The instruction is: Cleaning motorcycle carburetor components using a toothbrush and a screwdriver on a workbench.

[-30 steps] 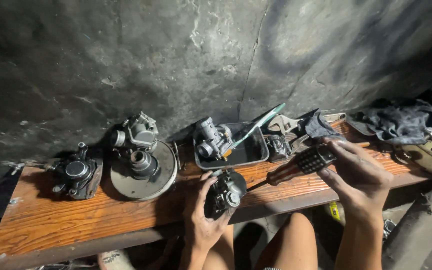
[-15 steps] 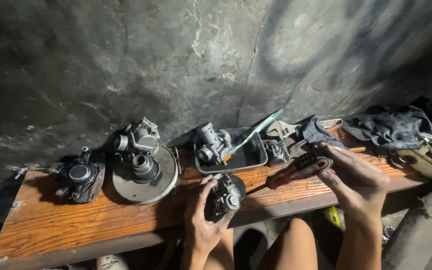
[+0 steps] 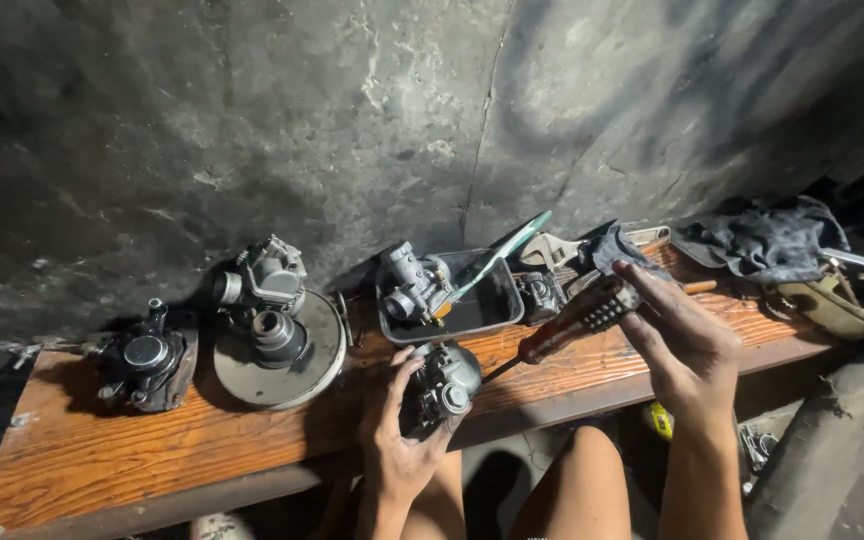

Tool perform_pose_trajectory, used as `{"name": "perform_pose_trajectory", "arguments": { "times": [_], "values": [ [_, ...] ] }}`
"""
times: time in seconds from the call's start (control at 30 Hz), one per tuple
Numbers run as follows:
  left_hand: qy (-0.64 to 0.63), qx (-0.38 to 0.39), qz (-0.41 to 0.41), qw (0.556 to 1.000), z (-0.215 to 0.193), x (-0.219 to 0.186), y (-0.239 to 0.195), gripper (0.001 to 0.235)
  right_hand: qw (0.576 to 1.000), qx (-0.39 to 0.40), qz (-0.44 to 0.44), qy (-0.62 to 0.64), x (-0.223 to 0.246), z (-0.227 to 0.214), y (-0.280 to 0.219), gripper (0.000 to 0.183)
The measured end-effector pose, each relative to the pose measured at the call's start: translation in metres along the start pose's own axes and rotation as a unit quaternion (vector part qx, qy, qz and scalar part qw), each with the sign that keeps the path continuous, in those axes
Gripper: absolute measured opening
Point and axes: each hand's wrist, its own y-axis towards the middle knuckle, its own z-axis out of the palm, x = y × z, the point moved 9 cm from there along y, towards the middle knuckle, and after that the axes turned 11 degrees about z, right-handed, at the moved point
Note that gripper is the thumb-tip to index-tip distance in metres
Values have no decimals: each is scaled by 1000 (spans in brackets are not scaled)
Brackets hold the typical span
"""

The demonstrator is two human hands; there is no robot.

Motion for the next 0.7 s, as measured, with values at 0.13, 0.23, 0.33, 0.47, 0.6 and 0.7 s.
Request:
{"name": "perform_pose_trajectory", "arguments": {
  "times": [0.13,0.23,0.33,0.47,0.6,0.7],
  "values": [
    [-13,-15,2,1000,0,4,-3,68,990,-93,37,96,-67,-10,-9,41],
    [9,-12,-12,1000,-1,6,-5,70,975,-132,29,176,-82,-12,-13,40],
    [7,-12,-6,1000,-1,3,-2,67,973,-118,21,197,-73,-11,-13,32],
    [5,-13,5,1000,-2,-6,4,65,972,-67,42,220,-78,-9,-14,46],
    [10,-17,-9,1000,-1,4,-2,66,975,-83,-3,206,-96,-16,-15,47],
    [3,-14,-16,1000,1,11,-8,66,968,-47,-12,245,-83,-12,-14,44]
  ]
}}
